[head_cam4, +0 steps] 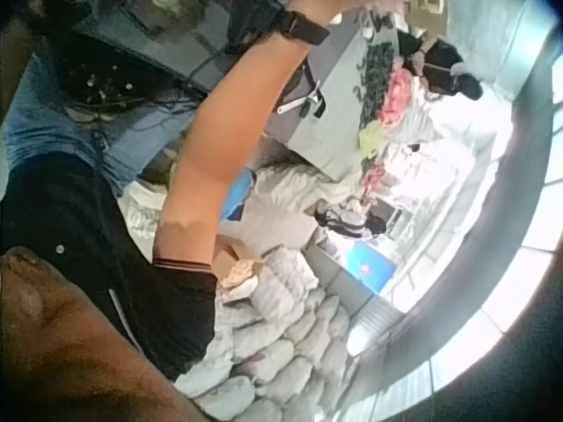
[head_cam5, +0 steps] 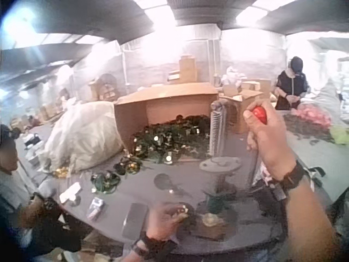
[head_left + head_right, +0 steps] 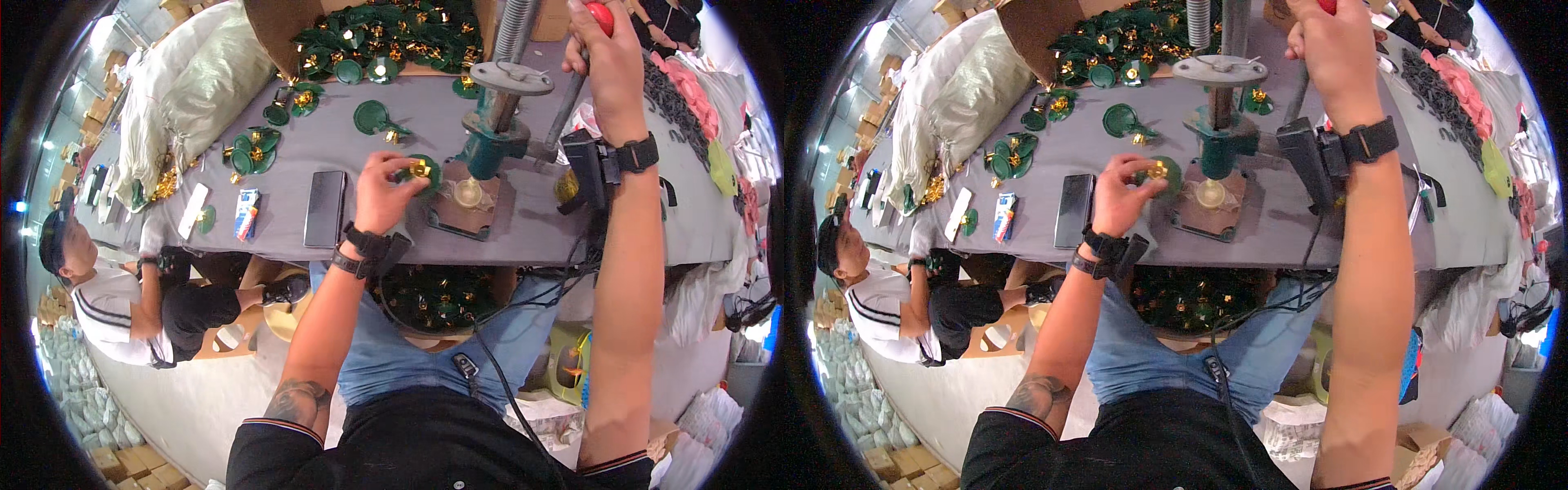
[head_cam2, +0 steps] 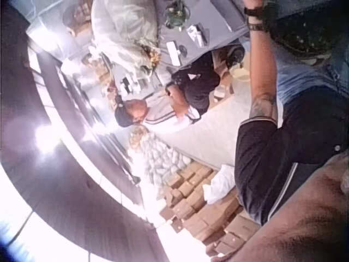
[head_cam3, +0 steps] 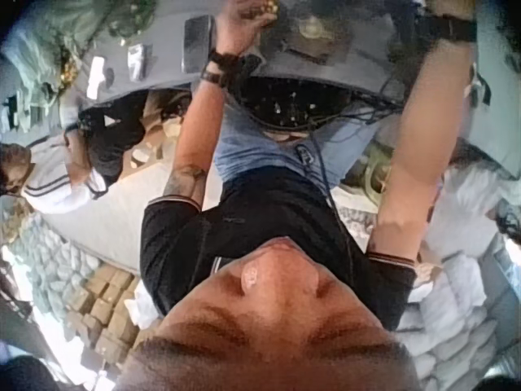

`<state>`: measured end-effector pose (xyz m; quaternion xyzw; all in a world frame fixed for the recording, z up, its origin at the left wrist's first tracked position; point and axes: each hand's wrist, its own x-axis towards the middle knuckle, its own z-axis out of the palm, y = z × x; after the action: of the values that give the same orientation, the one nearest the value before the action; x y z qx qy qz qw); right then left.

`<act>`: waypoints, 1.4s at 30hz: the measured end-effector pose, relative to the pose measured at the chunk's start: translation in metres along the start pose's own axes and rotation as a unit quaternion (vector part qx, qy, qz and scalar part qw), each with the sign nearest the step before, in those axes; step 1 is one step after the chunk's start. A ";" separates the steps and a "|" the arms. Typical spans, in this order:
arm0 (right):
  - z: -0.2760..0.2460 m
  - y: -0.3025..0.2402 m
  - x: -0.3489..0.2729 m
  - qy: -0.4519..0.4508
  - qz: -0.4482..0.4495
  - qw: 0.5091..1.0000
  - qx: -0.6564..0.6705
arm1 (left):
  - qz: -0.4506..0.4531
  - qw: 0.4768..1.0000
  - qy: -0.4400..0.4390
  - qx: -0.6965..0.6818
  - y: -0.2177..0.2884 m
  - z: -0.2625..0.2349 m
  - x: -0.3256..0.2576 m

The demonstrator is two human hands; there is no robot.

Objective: Operating a manual press to assemble small green and gold plastic components at a workshop table.

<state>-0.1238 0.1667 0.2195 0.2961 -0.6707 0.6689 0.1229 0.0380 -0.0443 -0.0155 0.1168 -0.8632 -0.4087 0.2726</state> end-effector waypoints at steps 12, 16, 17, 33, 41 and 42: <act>0.013 -0.012 -0.102 0.063 -0.145 0.987 -0.032 | 0.093 0.993 -0.074 0.005 0.006 0.052 0.000; -0.018 0.070 -0.264 -0.054 -0.335 0.935 -0.105 | 0.102 0.991 -0.081 -0.044 0.018 0.063 0.006; -0.020 0.096 -0.300 -0.058 -0.265 0.942 -0.199 | 0.101 0.990 -0.081 -0.055 0.016 0.060 0.004; -0.015 0.012 0.009 -0.034 0.025 0.999 -0.022 | 0.037 0.997 -0.050 0.054 0.010 0.020 -0.022; 0.000 0.012 0.009 -0.029 -0.006 0.999 0.046 | 0.152 0.972 0.028 0.177 -0.055 -0.019 0.080; -0.003 0.013 0.008 -0.024 -0.010 0.999 0.039 | 0.169 0.960 -0.002 0.221 -0.048 -0.011 0.089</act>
<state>-0.1384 0.1667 0.2137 0.3237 -0.6440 0.6856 0.1021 -0.0304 -0.1199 -0.0136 0.0258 -0.9399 -0.1557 0.3028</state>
